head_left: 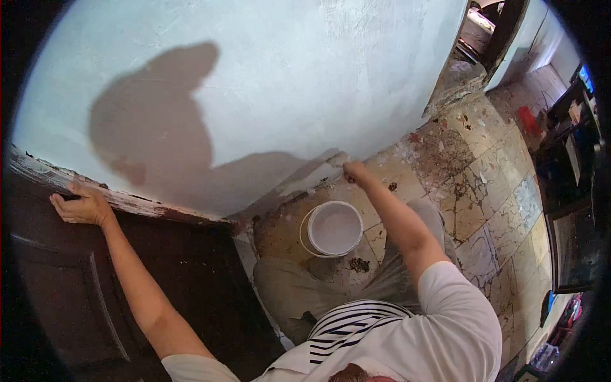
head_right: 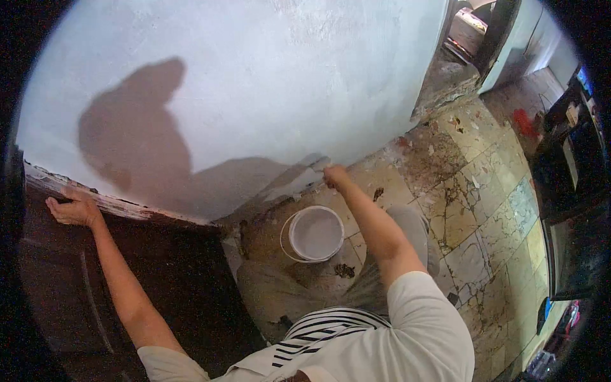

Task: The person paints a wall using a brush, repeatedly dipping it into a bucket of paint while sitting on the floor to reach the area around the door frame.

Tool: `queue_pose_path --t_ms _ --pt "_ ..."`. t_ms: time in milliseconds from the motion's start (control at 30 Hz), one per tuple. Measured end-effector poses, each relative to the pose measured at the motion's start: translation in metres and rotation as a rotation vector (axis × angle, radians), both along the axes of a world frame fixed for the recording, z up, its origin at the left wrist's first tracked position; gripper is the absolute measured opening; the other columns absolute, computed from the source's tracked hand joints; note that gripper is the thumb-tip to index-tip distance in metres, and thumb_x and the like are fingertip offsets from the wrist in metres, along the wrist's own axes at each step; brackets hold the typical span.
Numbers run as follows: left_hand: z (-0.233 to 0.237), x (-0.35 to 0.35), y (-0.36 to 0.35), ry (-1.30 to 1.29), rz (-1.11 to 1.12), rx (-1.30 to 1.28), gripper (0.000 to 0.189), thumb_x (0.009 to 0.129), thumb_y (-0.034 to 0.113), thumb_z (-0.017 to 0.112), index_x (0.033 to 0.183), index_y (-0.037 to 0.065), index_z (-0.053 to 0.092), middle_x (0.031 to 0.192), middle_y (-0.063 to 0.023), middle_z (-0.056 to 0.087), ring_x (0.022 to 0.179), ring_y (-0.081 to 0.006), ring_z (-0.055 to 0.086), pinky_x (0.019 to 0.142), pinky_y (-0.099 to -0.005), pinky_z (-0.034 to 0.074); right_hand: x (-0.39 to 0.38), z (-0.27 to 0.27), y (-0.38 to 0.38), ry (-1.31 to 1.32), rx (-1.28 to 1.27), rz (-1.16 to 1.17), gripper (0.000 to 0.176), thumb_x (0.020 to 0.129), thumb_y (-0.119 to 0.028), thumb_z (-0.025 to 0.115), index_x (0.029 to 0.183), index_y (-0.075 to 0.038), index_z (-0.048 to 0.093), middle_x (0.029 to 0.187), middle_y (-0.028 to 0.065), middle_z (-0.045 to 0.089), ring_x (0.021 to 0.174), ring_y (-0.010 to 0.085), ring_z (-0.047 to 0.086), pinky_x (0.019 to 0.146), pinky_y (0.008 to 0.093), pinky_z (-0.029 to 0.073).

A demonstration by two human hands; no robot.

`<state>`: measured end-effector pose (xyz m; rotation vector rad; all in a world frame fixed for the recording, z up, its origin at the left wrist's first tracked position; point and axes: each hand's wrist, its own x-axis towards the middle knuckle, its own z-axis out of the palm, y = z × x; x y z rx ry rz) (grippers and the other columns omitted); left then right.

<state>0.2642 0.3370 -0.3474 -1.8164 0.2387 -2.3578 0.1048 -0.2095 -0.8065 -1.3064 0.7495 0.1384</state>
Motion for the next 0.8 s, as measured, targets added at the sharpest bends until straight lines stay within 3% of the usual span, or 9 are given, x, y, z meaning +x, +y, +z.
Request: queue_pose_path --t_ms 67,133,200,300,433,500,567,667,800 --pt "-0.002 0.001 -0.002 -0.006 -0.016 0.011 0.053 0.096 0.042 0.050 0.121 -0.004 0.047 0.123 -0.0218 0.052 0.117 -0.0347 0.050 0.096 -0.0515 0.038 0.001 0.049 -0.012 0.003 -0.076 0.042 0.023 0.087 -0.021 0.052 0.072 -0.004 0.056 0.060 0.0053 0.051 0.050 0.0151 0.046 0.043 0.0308 0.036" --pt "-0.002 0.004 0.005 -0.014 0.002 0.026 0.052 0.095 0.042 0.052 0.120 -0.004 0.047 0.123 -0.0209 0.052 0.116 -0.0343 0.050 0.095 -0.0514 0.039 -0.022 0.132 -0.020 -0.036 -0.139 0.065 0.021 0.089 -0.019 0.053 0.081 -0.001 0.058 0.062 0.0039 0.051 0.049 0.0127 0.044 0.042 0.0285 0.034" --pt "-0.003 0.007 0.010 0.014 0.080 -0.037 0.051 0.094 0.040 0.056 0.119 -0.003 0.047 0.121 -0.0201 0.053 0.114 -0.0343 0.052 0.092 -0.0511 0.040 -0.052 0.194 -0.028 -0.257 -0.024 -0.019 0.021 0.092 -0.018 0.052 0.094 0.001 0.059 0.065 0.0021 0.050 0.048 0.0096 0.041 0.041 0.0263 0.031" --pt "-0.001 0.006 0.006 -0.031 0.016 0.001 0.050 0.093 0.041 0.057 0.118 -0.002 0.048 0.121 -0.0203 0.054 0.114 -0.0349 0.052 0.092 -0.0515 0.040 -0.080 0.239 -0.043 -0.348 0.022 -0.060 0.023 0.095 -0.019 0.050 0.104 0.002 0.057 0.067 0.0009 0.050 0.047 0.0076 0.039 0.041 0.0242 0.029" --pt "0.000 0.001 0.000 -0.010 -0.039 0.013 0.054 0.096 0.046 0.048 0.121 -0.003 0.047 0.123 -0.0202 0.052 0.118 -0.0340 0.049 0.096 -0.0507 0.037 -0.076 0.178 -0.061 -0.157 -0.041 -0.052 0.023 0.094 -0.023 0.052 0.099 -0.001 0.057 0.066 0.0019 0.050 0.046 0.0095 0.039 0.040 0.0251 0.028" --pt "-0.001 -0.001 -0.001 -0.003 -0.044 0.008 0.054 0.097 0.046 0.048 0.121 -0.003 0.047 0.123 -0.0200 0.052 0.118 -0.0339 0.049 0.096 -0.0506 0.037 -0.056 0.102 -0.070 0.041 -0.146 0.022 0.021 0.091 -0.023 0.055 0.091 -0.002 0.056 0.065 0.0029 0.050 0.046 0.0112 0.040 0.041 0.0264 0.030" --pt "-0.001 -0.003 -0.003 0.014 -0.037 -0.034 0.053 0.097 0.045 0.048 0.121 -0.003 0.049 0.123 -0.0194 0.052 0.118 -0.0337 0.049 0.097 -0.0504 0.037 -0.040 0.041 -0.069 0.090 -0.038 0.009 0.021 0.088 -0.022 0.056 0.080 -0.003 0.054 0.061 0.0033 0.049 0.045 0.0130 0.041 0.041 0.0275 0.032" --pt "-0.001 0.003 0.003 -0.012 -0.037 -0.006 0.052 0.097 0.044 0.049 0.120 -0.002 0.050 0.124 -0.0191 0.052 0.118 -0.0334 0.049 0.097 -0.0505 0.037 -0.022 0.025 -0.060 0.110 -0.198 0.013 0.021 0.087 -0.022 0.056 0.076 -0.003 0.054 0.057 0.0026 0.046 0.045 0.0135 0.041 0.042 0.0283 0.032" --pt "-0.003 0.007 0.004 -0.009 -0.042 -0.030 0.052 0.096 0.044 0.050 0.121 -0.002 0.050 0.125 -0.0192 0.052 0.119 -0.0332 0.049 0.097 -0.0507 0.037 -0.026 0.111 -0.065 -0.093 -0.179 0.021 0.024 0.088 -0.025 0.057 0.078 -0.002 0.056 0.057 0.0016 0.045 0.045 0.0121 0.038 0.041 0.0278 0.030"
